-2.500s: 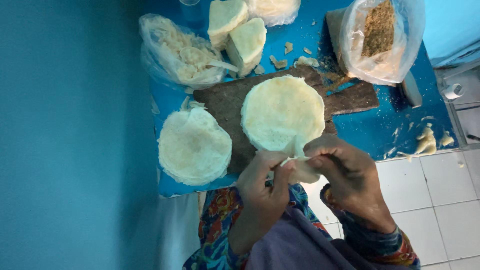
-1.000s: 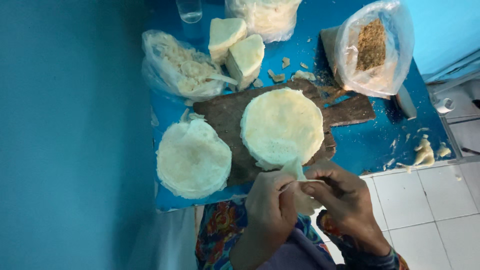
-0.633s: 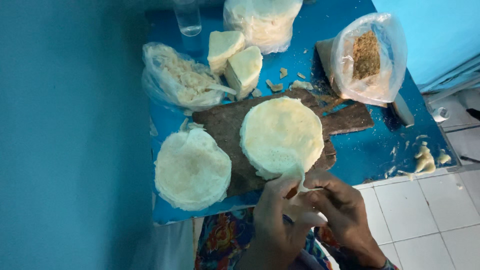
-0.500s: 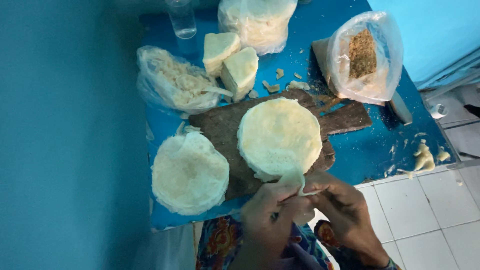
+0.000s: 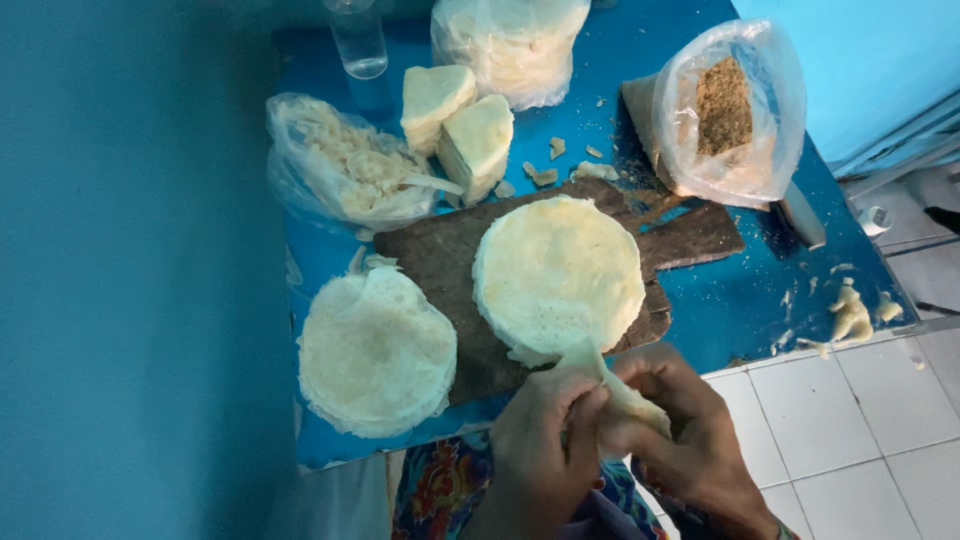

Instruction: The person sits at a blue table and peels thin outer layers off round white cakes by hand, one at a time, placing the peeled cakes on a wooden board and dropping the peeled-off scraps aside. A knife rests on the table and a bag of brown crumbly material sits nearby.

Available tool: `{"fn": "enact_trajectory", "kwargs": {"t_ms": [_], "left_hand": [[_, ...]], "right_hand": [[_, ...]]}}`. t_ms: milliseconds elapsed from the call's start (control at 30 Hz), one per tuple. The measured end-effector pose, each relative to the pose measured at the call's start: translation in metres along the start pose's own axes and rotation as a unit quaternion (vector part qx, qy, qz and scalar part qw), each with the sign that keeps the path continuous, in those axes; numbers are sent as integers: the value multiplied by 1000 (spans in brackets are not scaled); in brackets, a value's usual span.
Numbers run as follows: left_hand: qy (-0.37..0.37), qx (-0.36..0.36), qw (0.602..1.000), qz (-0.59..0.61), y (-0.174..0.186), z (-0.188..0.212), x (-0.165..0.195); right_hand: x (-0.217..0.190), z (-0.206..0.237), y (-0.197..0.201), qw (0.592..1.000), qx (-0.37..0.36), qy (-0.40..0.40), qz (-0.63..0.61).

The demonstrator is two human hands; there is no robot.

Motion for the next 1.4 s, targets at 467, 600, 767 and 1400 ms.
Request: {"fn": "enact_trajectory", "kwargs": {"t_ms": [467,600,767,1400], "left_hand": [[126,1,984,125,-2,5,-3],[199,30,970,135,-2,6,-13],[90,56,991,82,-2,2,3],[155,34,954,254,-13,-88,-23]], "right_hand": [[-23,5,-17,983,-3,181,43],[-22,5,-8,984,69,137,-95],[-15,-5,-8,988,-27,86,-122],[-98,-77,-56,939,21,339,46]]}}
Point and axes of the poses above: each hand's wrist, its own z-axis away from the middle knuckle, its own y-axis out of the back of the hand, x = y × z, the point moved 4 cm from there along -z, towards the middle knuckle, and after that the axes turned 11 degrees about -z, right-handed, at the moved point
